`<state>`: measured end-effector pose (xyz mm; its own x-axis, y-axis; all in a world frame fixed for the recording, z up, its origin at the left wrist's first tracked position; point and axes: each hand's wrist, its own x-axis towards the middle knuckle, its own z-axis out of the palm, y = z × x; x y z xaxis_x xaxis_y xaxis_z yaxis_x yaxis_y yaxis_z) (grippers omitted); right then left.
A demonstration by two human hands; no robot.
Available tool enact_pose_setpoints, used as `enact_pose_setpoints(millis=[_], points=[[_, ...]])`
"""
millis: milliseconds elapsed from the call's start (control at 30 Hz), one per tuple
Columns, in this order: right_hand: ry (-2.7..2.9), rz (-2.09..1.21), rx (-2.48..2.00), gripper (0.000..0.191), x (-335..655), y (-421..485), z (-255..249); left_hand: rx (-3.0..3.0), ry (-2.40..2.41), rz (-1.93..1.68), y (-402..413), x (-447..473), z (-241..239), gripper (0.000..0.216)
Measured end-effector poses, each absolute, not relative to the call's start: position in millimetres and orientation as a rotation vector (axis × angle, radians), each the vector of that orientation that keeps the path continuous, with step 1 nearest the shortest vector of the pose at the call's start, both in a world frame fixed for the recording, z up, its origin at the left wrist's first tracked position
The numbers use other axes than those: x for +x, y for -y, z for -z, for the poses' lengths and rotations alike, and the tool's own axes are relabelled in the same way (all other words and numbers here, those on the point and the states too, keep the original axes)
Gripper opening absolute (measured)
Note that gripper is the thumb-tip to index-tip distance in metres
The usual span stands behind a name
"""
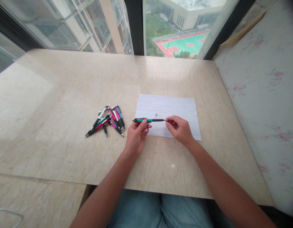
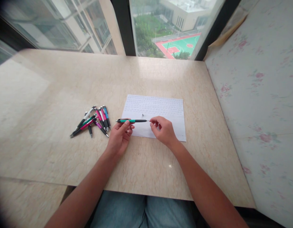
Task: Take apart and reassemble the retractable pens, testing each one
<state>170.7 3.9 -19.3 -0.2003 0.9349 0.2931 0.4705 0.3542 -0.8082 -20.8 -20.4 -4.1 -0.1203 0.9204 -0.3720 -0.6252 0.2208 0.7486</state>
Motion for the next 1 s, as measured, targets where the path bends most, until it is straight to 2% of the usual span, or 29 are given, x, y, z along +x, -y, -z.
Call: enact_pose_setpoints(millis=[333,533,867,1000], points=[[1.925,-0.636,-1.239,0.011,169,-20,24,0.366,-1.003,-1.348,23,-19,3,0.026],[2.073,-0.544,-1.305,0.025,149,-44,22,0.359,-0.993,-1.343,24,-19,4,0.027],[1.898,-0.540,-1.284,0.010,158,-37,25,0.360,-0.994,-1.337,24,-18,3,0.025],[2.040,-0.486,-1.321,0.017,151,-36,22,0.377,-0.979,-1.336,24,-18,5,0.025]])
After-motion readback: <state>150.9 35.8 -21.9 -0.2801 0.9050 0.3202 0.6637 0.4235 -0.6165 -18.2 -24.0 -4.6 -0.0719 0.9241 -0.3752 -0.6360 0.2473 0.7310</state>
